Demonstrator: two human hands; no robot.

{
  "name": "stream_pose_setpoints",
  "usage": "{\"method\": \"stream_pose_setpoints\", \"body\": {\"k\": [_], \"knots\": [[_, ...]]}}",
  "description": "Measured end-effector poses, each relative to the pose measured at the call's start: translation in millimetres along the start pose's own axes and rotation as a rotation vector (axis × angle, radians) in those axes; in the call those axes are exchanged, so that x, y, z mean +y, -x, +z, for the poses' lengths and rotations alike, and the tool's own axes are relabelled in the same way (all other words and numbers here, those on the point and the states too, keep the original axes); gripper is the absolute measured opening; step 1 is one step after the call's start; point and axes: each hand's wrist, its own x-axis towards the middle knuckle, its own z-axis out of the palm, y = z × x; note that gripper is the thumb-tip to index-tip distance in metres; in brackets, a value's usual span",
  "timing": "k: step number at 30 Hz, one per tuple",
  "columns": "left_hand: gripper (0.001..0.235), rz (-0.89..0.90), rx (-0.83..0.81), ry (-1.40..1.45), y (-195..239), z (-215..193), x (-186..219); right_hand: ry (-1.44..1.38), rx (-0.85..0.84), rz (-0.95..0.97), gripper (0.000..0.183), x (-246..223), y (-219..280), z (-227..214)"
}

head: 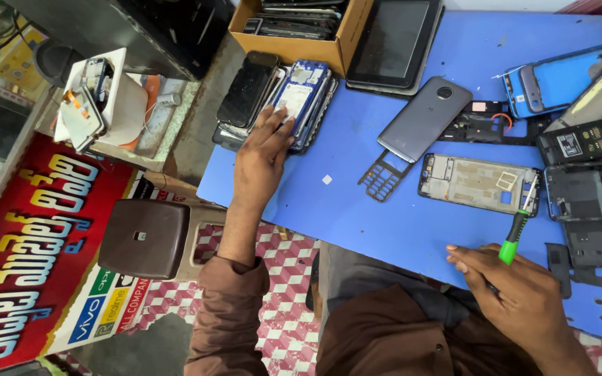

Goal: The person handles multiple disassembled mobile phones and parts on a blue workbench, using a screwdriver to pry open a blue phone back cover. They remove a small component, then pick up and move various phone bodies, screens, and circuit boards, stacking some into piles and placing others into cardboard boxes.

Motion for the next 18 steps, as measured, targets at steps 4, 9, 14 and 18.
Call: {"method": "stream_pose_setpoints", "body": {"k": [4, 9, 14, 18], "knots": [[0.03, 0.003, -0.007, 0.001, -0.1, 2.8, -1.8, -0.016, -0.003, 0.012, 0.027, 1.6, 0.9, 0.6], [0.03, -0.034, -0.003, -0.045, 2.0, 4.3, 1.2, 0.004, -0.018, 0.001, 0.027, 1.6, 1.1, 0.7], [0.043, 0.028, 0.086, -0.175, 4.8, 0.9, 16.9, 0.007, -0.004, -0.021, 0.026, 0.5, 0.7, 0.5], [0.031, -0.016, 0.077, -0.128, 27.9, -1.4, 50.5, -0.002, 0.014, -0.017, 0.025, 0.8, 1.2, 0.8]]}}
